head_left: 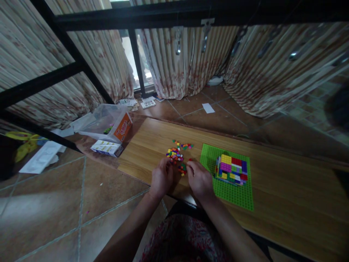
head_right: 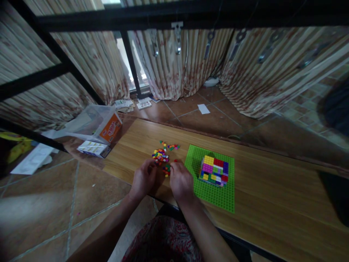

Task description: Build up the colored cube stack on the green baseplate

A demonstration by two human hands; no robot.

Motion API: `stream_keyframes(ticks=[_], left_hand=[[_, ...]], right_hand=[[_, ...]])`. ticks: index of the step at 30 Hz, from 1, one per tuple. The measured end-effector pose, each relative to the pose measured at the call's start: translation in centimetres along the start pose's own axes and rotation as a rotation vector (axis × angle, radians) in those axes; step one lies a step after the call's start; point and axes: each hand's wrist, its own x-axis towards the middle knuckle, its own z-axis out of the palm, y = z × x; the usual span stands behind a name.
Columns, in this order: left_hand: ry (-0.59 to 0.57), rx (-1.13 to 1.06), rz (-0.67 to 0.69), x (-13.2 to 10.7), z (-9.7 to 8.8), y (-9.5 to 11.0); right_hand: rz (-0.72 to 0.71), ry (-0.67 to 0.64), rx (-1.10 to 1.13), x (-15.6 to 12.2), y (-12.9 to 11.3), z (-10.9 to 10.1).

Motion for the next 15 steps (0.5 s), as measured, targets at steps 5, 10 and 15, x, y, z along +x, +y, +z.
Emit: stream_keyframes(ticks=[5,10,15], left_hand=[[0.077,0.12,0.041,3.2,-0.9,-1.4],[-0.035,0.2,0.162,6.8,-0.3,-1.7],[-0.118,0.211,0.229,7.8,0.1,-1.3]], right_hand=[[0.021,-0.033,-0.033,2.1,-0.7,-0.5],[-0.012,-0.116,-0.057,5.6,-1.3,0.3],[-0.026,-0.216,-0.152,8.2,-2.0,1.6]])
